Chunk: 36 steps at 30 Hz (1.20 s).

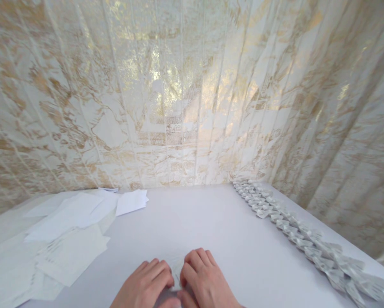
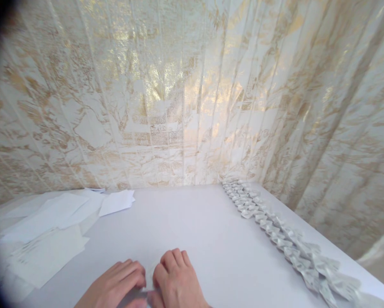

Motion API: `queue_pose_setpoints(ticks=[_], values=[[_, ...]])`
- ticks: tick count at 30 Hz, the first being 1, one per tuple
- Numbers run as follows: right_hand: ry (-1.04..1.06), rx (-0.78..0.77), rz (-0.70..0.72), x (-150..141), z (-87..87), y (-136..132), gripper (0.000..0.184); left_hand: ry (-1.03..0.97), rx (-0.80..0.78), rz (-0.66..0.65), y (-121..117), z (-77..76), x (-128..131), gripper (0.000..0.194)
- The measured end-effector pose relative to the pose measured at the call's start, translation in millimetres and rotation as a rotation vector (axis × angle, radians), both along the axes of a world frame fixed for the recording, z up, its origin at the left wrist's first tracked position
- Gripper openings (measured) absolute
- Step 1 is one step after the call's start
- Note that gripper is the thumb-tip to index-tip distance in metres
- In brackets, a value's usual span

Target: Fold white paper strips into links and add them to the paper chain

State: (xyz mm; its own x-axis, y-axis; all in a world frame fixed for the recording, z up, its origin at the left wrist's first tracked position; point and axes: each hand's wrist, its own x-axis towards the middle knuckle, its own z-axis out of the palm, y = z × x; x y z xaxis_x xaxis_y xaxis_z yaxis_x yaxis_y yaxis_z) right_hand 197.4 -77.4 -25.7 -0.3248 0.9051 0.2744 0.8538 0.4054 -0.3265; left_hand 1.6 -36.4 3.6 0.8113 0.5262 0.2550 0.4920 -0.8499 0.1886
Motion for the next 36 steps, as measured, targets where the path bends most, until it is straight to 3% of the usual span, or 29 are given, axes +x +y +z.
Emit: queue_pose_setpoints(ticks=[6, 10, 15, 22, 30, 36], values=[[0.145, -0.007, 0.0, -1, 9.4, -3, 0.017, -0.028, -0.132, 0.142, 1, -7.0, 6, 0.012], [0.25, -0.058, -0.016, 0, 14.3, -5, 0.015, -0.055, -0.2, 0.218, -2, -3.2, 12, 0.015], [0.302, -0.105, -0.043, -1, 21.1, -7, 0.017, -0.072, -0.259, 0.228, -7, 1.2, 14, 0.012], [0.312, -0.127, -0.05, -3, 21.8, -10, 0.02, -0.064, -0.197, 0.184, -6, -4.0, 13, 0.016], [0.301, -0.129, 0.025, 1, 23.9, -10, 0.018, -0.081, -0.03, 0.275, -14, -11.8, 20, 0.017], [0.33, -0.15, -0.021, -2, 28.9, -11, 0.02, -0.126, -0.041, 0.283, -17, -12.9, 21, 0.014]])
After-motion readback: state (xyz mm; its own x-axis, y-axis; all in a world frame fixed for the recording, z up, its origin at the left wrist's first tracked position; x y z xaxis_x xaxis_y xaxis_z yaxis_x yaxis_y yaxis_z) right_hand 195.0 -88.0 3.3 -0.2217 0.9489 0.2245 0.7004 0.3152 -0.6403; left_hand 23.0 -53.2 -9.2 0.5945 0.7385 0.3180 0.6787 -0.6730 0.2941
